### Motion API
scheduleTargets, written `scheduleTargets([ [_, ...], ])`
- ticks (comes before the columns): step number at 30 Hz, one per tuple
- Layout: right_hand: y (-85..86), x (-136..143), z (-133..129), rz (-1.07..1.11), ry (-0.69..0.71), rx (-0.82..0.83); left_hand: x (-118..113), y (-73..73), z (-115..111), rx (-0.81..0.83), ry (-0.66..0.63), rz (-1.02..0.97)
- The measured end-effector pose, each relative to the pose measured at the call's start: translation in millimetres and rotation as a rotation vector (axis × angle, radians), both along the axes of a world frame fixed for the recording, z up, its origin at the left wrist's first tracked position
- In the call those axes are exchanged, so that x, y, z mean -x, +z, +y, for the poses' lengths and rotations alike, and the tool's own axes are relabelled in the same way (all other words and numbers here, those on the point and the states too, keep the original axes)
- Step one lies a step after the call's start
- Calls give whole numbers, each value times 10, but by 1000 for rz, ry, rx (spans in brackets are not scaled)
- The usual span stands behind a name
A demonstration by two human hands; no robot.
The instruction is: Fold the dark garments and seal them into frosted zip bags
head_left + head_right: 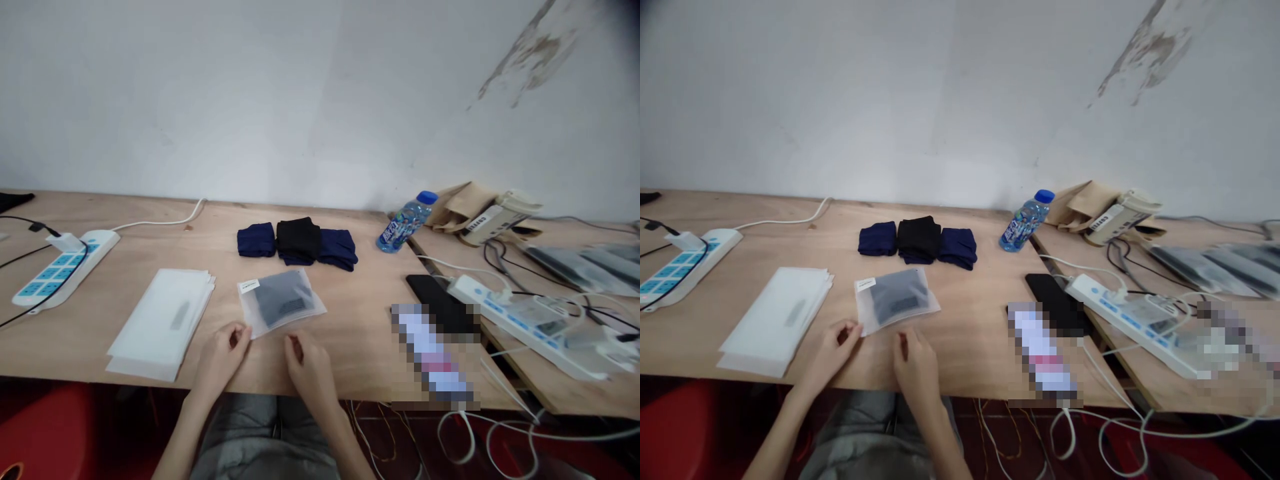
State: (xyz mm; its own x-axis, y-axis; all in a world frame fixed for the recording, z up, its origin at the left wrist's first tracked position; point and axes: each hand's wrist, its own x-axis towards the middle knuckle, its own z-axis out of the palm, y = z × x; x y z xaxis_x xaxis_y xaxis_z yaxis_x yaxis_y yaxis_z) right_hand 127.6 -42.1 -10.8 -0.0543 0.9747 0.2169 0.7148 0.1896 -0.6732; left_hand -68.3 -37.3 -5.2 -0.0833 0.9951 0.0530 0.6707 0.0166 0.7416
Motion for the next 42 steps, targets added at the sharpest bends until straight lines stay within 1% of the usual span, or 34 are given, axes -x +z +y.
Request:
scheduleTargets([
  [2, 28, 145, 10, 56, 27, 47, -157, -15, -33, 35, 17, -86],
  [4, 60, 209, 26, 129, 17, 123, -289, -38, -61, 65, 33, -160],
  [8, 97, 136, 45, 231, 8, 244, -460, -51, -86, 94, 42, -246],
  [10, 86, 66, 46, 303, 27, 290, -513, -44, -87, 96, 32, -250],
  [13, 50, -6, 47, 514, 4, 378, -567, -35, -90, 63, 42, -209],
  [16, 27, -26, 46, 686, -28, 535, -593, -32, -101, 35, 43, -190],
  [18, 22, -21, 40, 739, -29, 653, -600, -30, -113, 39, 36, -196],
  [20, 16, -13, 30, 787, -29, 728, -605, -25, -127, 45, 33, -198],
  [23, 8, -15, 16, 869, -41, 747, -618, -17, -146, 38, 30, -197],
  [28, 56, -93, 89, 910, -48, 680, -627, -16, -173, 21, 41, -211],
  [32, 147, -261, 241, 891, -95, 600, -531, -55, -199, 19, 56, -217],
  [35, 169, -437, 346, 852, -161, 528, -356, -105, -201, 22, 92, -203],
  [39, 75, -665, 414, 847, -203, 457, 6, -149, -161, 12, 114, -114],
  [42, -9, -803, 376, 752, -308, 441, 282, -118, -124, -15, 165, -10],
])
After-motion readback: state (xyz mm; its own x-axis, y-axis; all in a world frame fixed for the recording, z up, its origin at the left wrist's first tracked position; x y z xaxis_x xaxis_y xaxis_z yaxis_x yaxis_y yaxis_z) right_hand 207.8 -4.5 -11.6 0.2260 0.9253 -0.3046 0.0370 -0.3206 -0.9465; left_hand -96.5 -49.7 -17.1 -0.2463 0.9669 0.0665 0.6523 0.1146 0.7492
